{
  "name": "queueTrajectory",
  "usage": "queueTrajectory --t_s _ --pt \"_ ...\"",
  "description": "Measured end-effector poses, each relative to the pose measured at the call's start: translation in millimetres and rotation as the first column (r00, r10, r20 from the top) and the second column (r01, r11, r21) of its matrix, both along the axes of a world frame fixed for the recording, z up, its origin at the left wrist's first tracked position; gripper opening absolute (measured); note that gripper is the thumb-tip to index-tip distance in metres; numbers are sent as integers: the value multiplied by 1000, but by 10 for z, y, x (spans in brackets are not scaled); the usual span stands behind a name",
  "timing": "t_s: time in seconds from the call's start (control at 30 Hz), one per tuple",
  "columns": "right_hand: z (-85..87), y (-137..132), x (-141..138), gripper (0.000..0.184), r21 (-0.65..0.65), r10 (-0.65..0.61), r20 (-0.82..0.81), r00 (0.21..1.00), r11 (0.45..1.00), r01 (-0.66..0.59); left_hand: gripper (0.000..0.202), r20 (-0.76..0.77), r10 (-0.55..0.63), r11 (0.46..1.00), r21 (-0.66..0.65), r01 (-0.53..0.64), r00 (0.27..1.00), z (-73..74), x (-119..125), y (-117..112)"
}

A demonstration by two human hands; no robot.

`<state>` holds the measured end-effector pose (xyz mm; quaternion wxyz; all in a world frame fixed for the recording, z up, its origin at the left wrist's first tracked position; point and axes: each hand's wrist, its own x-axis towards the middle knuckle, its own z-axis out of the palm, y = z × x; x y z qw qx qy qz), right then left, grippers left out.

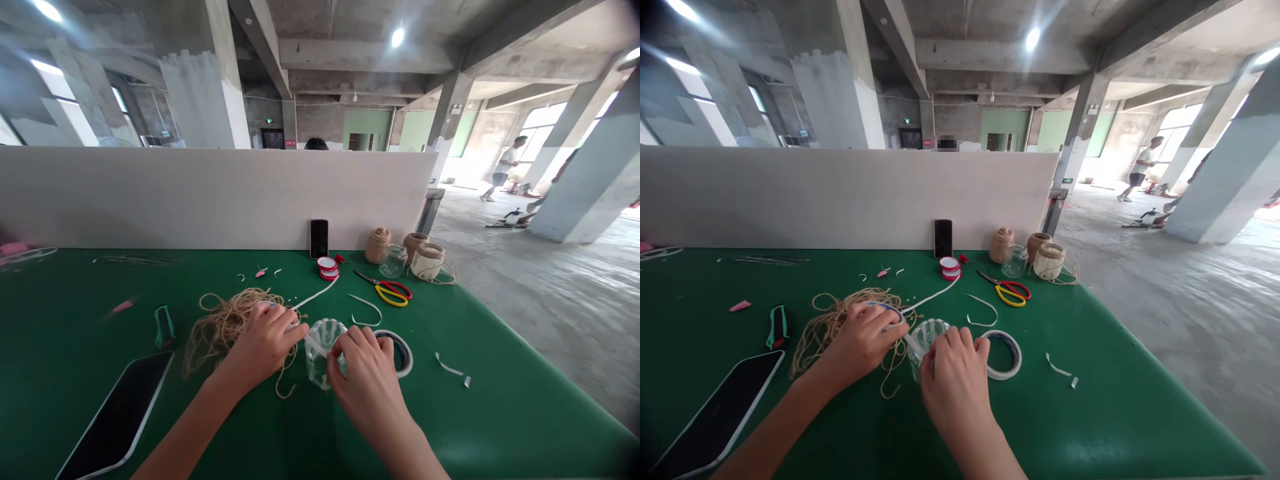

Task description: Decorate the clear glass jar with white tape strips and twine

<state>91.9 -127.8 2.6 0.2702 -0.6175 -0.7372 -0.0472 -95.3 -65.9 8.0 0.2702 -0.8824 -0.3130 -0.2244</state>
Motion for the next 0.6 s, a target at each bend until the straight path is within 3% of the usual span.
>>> queueTrajectory --t_s 0.47,0.6 --pt "94 17 -12 6 9 -20 124 992 1000 19 24 -43 -2 1000 7 2 999 -9 15 35" --pt "109 23 30 15 -8 49 81 996 999 -48 28 -65 17 1000 -22 -19 998 -15 8 53"
